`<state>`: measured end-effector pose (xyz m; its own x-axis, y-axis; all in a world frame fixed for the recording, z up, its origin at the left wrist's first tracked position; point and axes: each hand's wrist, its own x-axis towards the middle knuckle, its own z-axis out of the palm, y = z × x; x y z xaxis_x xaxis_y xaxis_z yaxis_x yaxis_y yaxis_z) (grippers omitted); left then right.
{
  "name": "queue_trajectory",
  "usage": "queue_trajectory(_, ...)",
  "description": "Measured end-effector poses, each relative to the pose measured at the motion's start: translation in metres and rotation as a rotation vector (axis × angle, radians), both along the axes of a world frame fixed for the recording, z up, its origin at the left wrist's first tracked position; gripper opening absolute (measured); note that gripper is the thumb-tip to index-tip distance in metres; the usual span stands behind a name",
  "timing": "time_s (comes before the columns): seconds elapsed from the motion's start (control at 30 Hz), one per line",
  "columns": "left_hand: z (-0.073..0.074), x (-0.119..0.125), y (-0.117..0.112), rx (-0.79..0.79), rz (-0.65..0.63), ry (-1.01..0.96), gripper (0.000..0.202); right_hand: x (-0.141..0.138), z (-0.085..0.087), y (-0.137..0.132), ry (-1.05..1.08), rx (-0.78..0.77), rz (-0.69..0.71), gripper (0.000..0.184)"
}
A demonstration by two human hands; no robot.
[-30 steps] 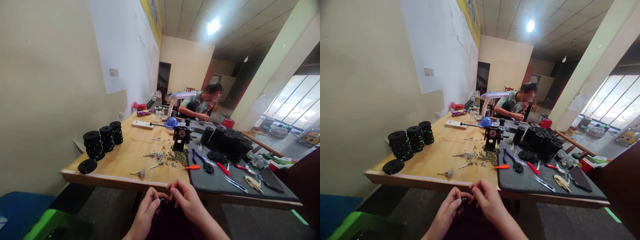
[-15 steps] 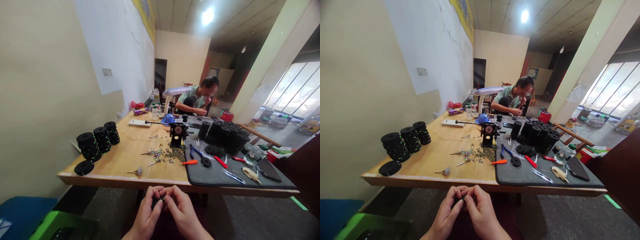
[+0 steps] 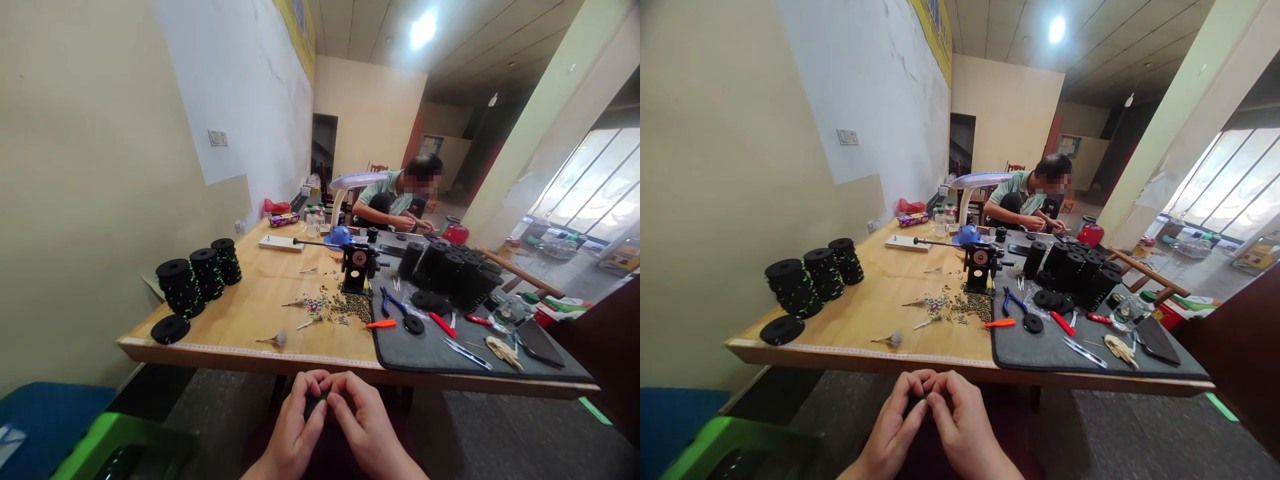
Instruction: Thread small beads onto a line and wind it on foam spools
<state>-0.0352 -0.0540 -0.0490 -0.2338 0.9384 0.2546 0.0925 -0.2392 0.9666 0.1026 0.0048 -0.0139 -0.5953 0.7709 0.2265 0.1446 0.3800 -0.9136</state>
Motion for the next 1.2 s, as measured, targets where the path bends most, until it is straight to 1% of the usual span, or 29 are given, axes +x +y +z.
queue_trajectory(0.23, -0.005, 0.001, -0.001, 0.059, -0.012, 0.054, 0.01, 0.004, 0.001, -0.001, 0.024, 0.048, 0.005, 0.013)
queue_trajectory(0.33, -0.007, 0.002, -0.001, 0.108, -0.021, 0.115, 0.012, 0.006, 0.004, -0.003, 0.045, 0.062, 0.008, 0.012)
queue_trajectory(0.47, -0.006, 0.003, 0.0, 0.14, -0.019, 0.202, 0.011, 0.007, 0.005, -0.004, 0.069, 0.053, 0.009, 0.012)
queue_trajectory(0.6, -0.003, 0.003, -0.001, 0.166, 0.006, 0.223, 0.012, 0.006, 0.002, -0.004, 0.077, 0.06, 0.014, 0.012)
queue_trajectory(0.93, -0.005, 0.002, -0.001, 0.152, 0.002, 0.252, 0.013, 0.005, -0.004, -0.004, 0.09, 0.105, 0.008, 0.011)
queue_trajectory(1.2, -0.002, 0.003, 0.0, 0.154, 0.005, 0.252, 0.013, 0.005, -0.007, -0.003, 0.119, 0.126, -0.003, 0.011)
